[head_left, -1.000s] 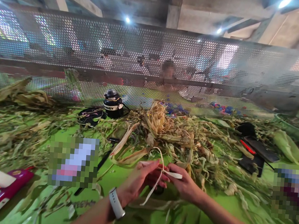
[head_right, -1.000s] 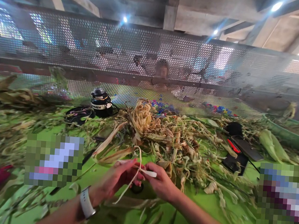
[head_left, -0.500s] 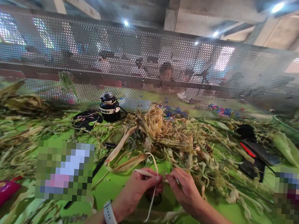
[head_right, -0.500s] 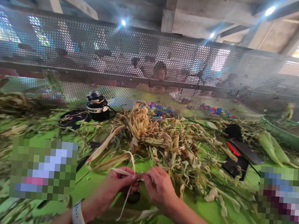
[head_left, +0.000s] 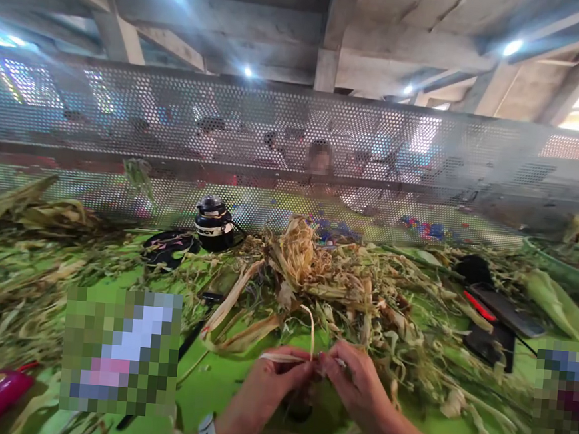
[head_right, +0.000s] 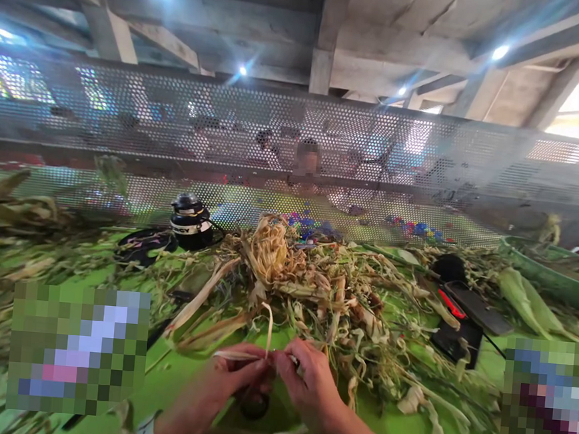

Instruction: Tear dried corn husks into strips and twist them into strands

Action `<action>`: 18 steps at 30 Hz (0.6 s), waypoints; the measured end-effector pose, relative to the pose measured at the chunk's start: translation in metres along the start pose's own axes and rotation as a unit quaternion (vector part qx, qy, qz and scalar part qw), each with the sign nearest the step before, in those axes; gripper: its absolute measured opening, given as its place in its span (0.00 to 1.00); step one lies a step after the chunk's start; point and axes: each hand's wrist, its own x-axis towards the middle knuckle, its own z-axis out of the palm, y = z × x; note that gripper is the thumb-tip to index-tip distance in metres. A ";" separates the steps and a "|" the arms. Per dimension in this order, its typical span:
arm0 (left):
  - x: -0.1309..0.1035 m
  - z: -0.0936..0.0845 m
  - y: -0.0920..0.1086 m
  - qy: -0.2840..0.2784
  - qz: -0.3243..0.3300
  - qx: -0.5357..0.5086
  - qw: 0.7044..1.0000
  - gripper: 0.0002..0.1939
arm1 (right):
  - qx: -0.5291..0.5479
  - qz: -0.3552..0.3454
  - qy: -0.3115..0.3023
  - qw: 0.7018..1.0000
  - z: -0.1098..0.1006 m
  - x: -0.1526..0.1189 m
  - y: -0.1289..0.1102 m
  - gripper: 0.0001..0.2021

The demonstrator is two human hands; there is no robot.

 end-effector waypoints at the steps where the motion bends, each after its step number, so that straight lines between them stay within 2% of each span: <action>1: 0.001 0.000 0.000 0.006 0.001 0.001 1.000 0.20 | -0.003 -0.008 0.007 1.000 0.001 -0.001 0.000 0.16; 6: 0.000 0.002 0.003 0.033 -0.003 -0.033 0.999 0.21 | -0.034 -0.066 0.043 0.996 0.001 -0.003 -0.002 0.14; 10: -0.003 0.000 0.004 0.008 -0.003 -0.046 0.999 0.18 | -0.037 -0.013 0.030 0.999 -0.002 0.000 0.002 0.15; 12: -0.002 -0.001 0.003 0.007 0.004 -0.039 0.999 0.16 | -0.037 -0.011 0.016 0.999 -0.001 0.000 0.004 0.15; 18: 0.003 -0.002 -0.003 0.061 0.010 -0.023 0.998 0.18 | -0.063 -0.116 0.036 0.991 0.005 -0.004 0.002 0.14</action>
